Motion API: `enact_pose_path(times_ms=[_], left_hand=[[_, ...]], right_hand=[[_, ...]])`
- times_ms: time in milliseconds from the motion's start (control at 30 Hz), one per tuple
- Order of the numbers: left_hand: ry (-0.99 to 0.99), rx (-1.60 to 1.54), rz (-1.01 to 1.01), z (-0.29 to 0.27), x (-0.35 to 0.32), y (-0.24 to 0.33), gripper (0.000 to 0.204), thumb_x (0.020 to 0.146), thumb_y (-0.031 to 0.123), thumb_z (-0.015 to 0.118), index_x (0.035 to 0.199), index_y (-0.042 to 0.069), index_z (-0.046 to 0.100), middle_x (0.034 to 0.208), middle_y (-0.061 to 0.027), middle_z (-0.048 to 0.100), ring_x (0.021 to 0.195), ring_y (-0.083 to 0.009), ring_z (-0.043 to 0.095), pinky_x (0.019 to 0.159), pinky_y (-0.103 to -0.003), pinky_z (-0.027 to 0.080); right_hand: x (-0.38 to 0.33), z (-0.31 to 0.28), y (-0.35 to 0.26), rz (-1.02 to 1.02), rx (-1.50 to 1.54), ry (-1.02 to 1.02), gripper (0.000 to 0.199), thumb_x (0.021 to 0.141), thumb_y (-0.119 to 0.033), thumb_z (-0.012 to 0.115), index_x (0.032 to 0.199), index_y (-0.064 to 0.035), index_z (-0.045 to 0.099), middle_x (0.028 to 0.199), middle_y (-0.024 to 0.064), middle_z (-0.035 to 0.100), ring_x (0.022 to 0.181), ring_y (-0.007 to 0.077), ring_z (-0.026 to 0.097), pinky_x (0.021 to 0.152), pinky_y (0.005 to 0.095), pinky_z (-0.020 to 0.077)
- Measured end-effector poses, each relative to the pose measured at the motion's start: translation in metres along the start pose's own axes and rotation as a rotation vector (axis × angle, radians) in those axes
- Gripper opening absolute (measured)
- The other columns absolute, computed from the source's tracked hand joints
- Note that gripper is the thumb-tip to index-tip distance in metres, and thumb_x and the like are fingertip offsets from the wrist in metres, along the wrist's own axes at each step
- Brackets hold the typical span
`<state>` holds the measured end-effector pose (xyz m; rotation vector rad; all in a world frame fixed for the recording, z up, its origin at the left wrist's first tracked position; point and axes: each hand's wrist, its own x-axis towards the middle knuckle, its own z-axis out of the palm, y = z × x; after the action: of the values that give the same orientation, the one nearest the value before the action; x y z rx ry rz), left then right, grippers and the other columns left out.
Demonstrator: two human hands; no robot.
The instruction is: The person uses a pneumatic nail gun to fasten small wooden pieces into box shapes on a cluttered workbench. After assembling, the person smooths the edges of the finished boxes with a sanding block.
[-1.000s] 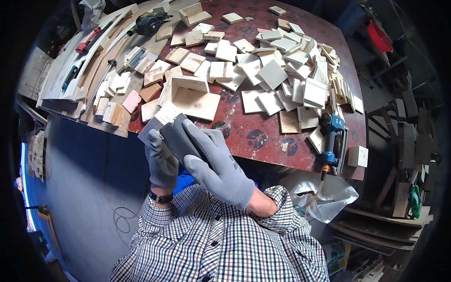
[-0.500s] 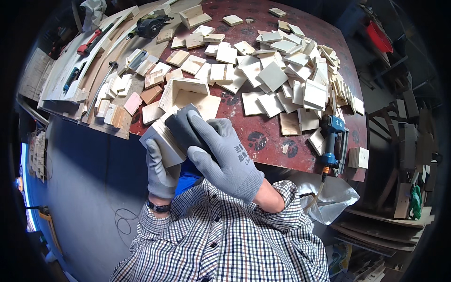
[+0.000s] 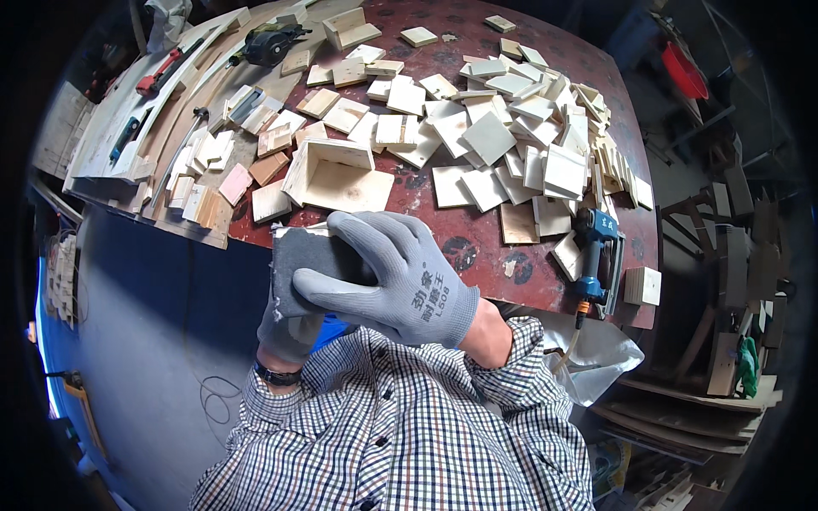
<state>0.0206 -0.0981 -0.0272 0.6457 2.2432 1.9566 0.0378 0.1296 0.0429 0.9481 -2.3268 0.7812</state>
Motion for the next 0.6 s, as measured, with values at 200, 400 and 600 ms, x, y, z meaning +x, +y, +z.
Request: enact_pose_path(times_ms=[200, 400, 600], left_hand=[[0.229, -0.805, -0.527, 0.008, 0.011, 0.002, 0.051, 0.096, 0.040, 0.078, 0.129, 0.006, 0.058, 0.116, -0.0039, 0.069, 0.104, -0.0134, 0.069, 0.089, -0.029, 0.059], [0.073, -0.624, -0.251, 0.009, 0.011, 0.006, 0.051, 0.100, 0.028, 0.072, 0.140, 0.004, 0.051, 0.126, -0.0072, 0.065, 0.113, -0.0182, 0.068, 0.097, -0.032, 0.058], [0.098, -0.768, -0.590, 0.000, 0.015, 0.013, 0.057, 0.108, 0.045, 0.058, 0.150, 0.007, 0.050, 0.135, -0.0054, 0.062, 0.121, -0.0151, 0.062, 0.106, -0.031, 0.050]], right_hand=[[-0.048, 0.002, 0.060, 0.292, -0.228, -0.009, 0.068, 0.086, -0.018, 0.077, 0.151, -0.0170, 0.055, 0.139, 0.0251, 0.053, 0.122, 0.0429, 0.055, 0.104, 0.0512, 0.0443], [-0.001, -0.018, 0.003, 0.144, -0.062, 0.005, 0.059, 0.088, -0.033, 0.077, 0.145, -0.0277, 0.063, 0.146, 0.0230, 0.050, 0.127, 0.0383, 0.054, 0.105, 0.0492, 0.0449], [-0.023, -0.004, 0.050, 0.249, -0.144, 0.050, 0.066, 0.086, -0.025, 0.077, 0.149, -0.0199, 0.058, 0.143, 0.0256, 0.051, 0.124, 0.0424, 0.056, 0.104, 0.0512, 0.0448]])
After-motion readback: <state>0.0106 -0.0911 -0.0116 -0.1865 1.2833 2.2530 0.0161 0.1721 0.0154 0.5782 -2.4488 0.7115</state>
